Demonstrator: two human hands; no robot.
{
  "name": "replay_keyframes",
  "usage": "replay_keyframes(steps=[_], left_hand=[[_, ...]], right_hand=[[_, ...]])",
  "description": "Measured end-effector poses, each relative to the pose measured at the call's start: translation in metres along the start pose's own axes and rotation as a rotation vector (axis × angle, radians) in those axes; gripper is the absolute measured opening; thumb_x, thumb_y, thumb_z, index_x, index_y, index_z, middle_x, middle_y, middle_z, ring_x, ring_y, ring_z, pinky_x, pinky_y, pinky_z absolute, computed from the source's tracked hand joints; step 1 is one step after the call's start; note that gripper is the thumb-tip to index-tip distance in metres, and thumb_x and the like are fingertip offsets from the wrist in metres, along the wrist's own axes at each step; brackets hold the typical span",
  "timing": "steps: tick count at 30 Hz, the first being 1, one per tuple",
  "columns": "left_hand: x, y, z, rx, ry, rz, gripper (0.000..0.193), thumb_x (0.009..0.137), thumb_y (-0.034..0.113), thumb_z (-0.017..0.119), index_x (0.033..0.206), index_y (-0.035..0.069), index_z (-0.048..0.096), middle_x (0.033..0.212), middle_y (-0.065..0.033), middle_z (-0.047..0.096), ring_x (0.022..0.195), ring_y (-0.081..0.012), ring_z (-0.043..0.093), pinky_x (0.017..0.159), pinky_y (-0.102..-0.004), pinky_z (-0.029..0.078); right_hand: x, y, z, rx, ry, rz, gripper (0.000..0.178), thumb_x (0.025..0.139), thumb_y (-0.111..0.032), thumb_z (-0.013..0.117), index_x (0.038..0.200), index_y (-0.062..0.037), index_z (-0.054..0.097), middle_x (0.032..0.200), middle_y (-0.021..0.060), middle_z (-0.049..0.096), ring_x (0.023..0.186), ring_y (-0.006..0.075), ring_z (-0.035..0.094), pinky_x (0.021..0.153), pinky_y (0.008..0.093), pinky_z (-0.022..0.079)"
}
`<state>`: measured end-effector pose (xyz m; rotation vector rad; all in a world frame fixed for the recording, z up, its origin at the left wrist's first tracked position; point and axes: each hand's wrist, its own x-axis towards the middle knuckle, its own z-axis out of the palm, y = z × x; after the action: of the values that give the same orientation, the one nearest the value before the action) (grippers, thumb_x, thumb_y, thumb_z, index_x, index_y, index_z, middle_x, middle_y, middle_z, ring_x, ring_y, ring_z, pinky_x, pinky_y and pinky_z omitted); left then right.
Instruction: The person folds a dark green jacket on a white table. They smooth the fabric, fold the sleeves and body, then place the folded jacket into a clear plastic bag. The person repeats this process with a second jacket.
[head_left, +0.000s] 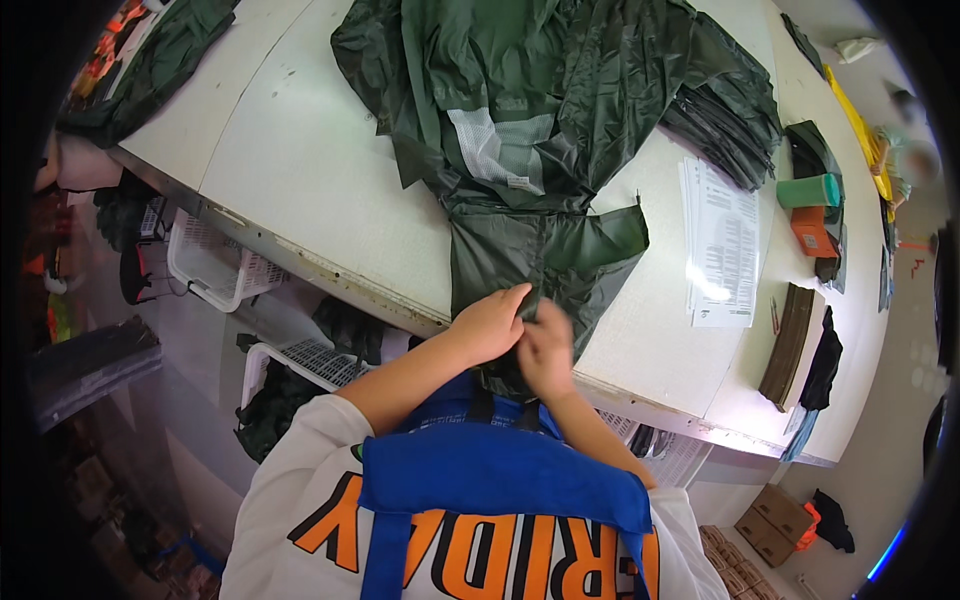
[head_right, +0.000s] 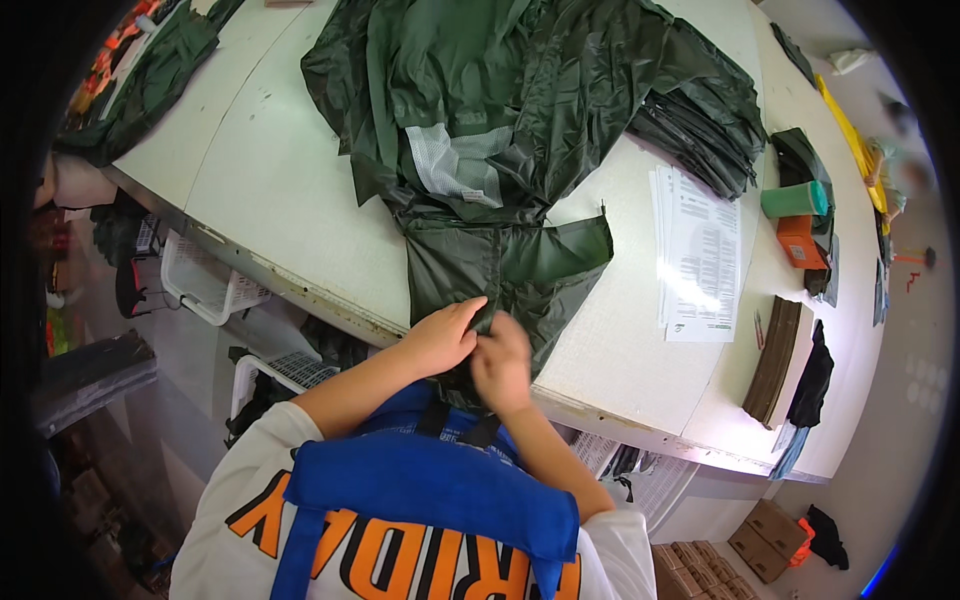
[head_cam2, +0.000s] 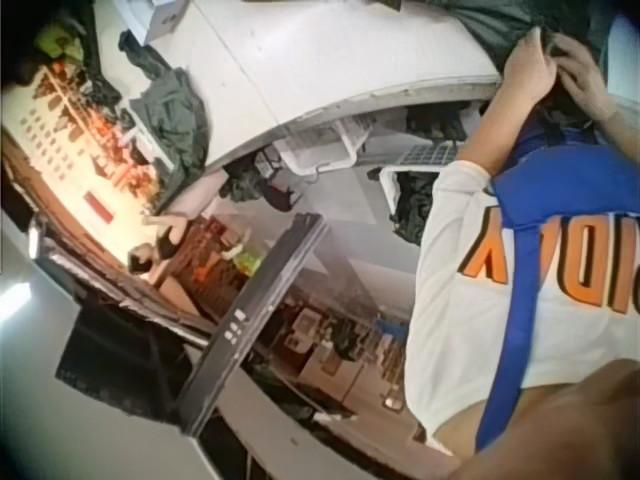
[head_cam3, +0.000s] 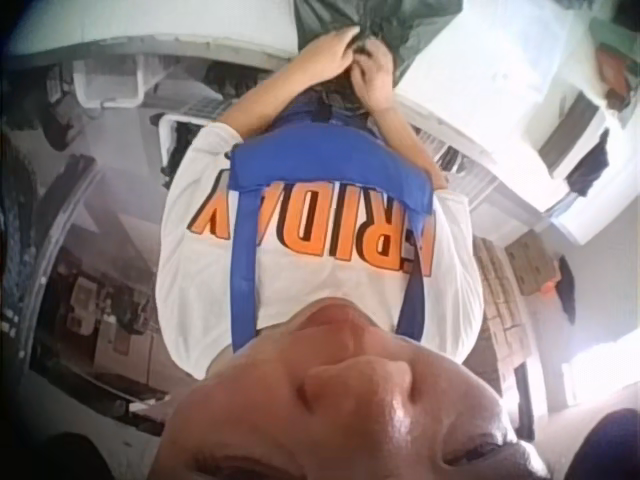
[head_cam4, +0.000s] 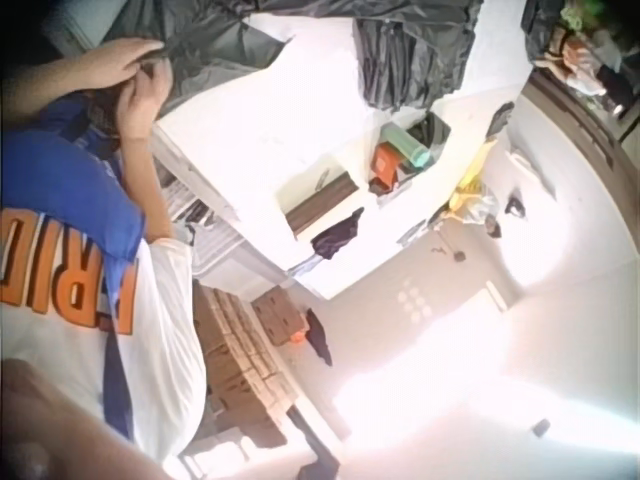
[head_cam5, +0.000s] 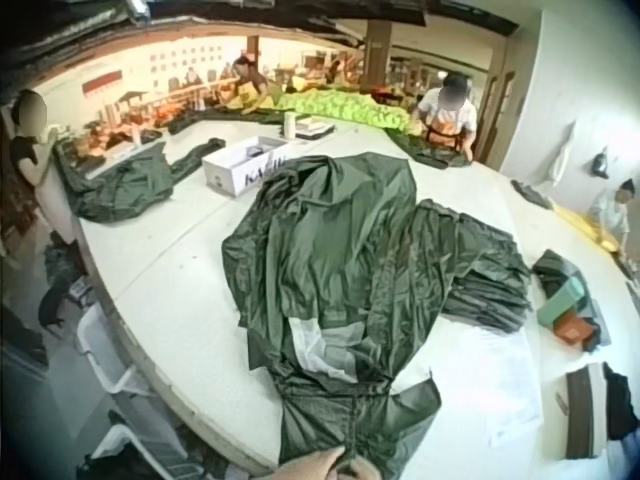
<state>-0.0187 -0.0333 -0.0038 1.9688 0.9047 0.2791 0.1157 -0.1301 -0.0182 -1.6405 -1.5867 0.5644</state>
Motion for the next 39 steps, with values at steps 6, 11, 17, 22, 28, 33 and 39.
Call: replay_keyframes(steps=[6,11,17,22,28,33,39], left_hand=[[0.023,0.018,-0.022,0.321,-0.205,-0.005,0.04,0.088,0.035,0.059,0.118,0.009,0.061,0.127,-0.0196,0.053,0.117,-0.0369,0.05,0.097,-0.0457,0.041],[0.025,-0.008,-0.011,0.448,-0.006,0.229,0.046,0.085,0.038,0.063,0.127,0.02,0.057,0.151,-0.0165,0.027,0.14,-0.0379,0.02,0.114,-0.0528,0.016],[0.048,0.0,-0.032,-0.844,-0.075,-0.007,0.082,0.079,0.022,0.074,0.145,0.004,0.028,0.14,-0.0117,0.04,0.13,-0.0227,0.039,0.109,-0.0356,0.031],[0.064,0.033,-0.029,-0.837,-0.032,0.017,0.086,0.078,0.025,0.077,0.145,0.004,0.026,0.135,-0.0102,0.043,0.121,-0.0169,0.044,0.101,-0.0318,0.039],[0.072,0.048,-0.01,-0.805,0.32,-0.183,0.023,0.094,0.019,0.055,0.104,0.001,0.063,0.081,-0.0089,0.066,0.073,-0.0125,0.057,0.07,-0.0291,0.046],[0.063,0.059,-0.017,-0.485,0.348,-0.072,0.026,0.094,0.01,0.05,0.114,0.001,0.064,0.101,-0.0124,0.068,0.09,-0.02,0.063,0.084,-0.0291,0.047],[0.075,0.084,-0.025,-0.101,0.303,0.228,0.039,0.077,-0.005,0.065,0.114,0.008,0.066,0.1,-0.0098,0.055,0.084,-0.0237,0.058,0.072,-0.0282,0.047]], right_hand=[[0.022,0.051,-0.057,0.336,0.486,0.763,0.067,0.082,-0.007,0.068,0.137,0.004,0.033,0.125,0.0207,0.05,0.109,0.0301,0.054,0.096,0.0377,0.045],[0.053,0.039,-0.08,1.047,0.384,0.755,0.042,0.085,0.0,0.06,0.126,0.0043,0.048,0.114,0.0141,0.062,0.1,0.0216,0.062,0.09,0.0324,0.049],[0.06,0.002,-0.065,-0.027,-0.096,0.136,0.068,0.074,0.004,0.059,0.139,-0.0096,0.044,0.099,0.0189,0.066,0.089,0.0338,0.064,0.078,0.0379,0.051],[0.056,0.0,-0.046,-0.121,-0.096,0.195,0.079,0.073,0.002,0.06,0.146,-0.0114,0.033,0.096,0.0197,0.064,0.078,0.0392,0.062,0.069,0.044,0.051],[0.052,0.018,-0.092,0.135,-0.15,0.304,0.079,0.075,-0.01,0.076,0.143,-0.0083,0.038,0.099,0.0135,0.062,0.09,0.0259,0.06,0.079,0.0356,0.048],[0.012,0.213,-0.252,-0.541,0.54,0.542,0.042,0.089,-0.011,0.062,0.128,-0.0014,0.051,0.124,0.0187,0.055,0.117,0.0323,0.051,0.096,0.0395,0.042],[-0.113,0.411,-0.44,-0.914,0.35,1.111,0.054,0.086,-0.016,0.054,0.138,-0.0095,0.04,0.124,0.0211,0.056,0.114,0.0392,0.055,0.096,0.0448,0.045]])
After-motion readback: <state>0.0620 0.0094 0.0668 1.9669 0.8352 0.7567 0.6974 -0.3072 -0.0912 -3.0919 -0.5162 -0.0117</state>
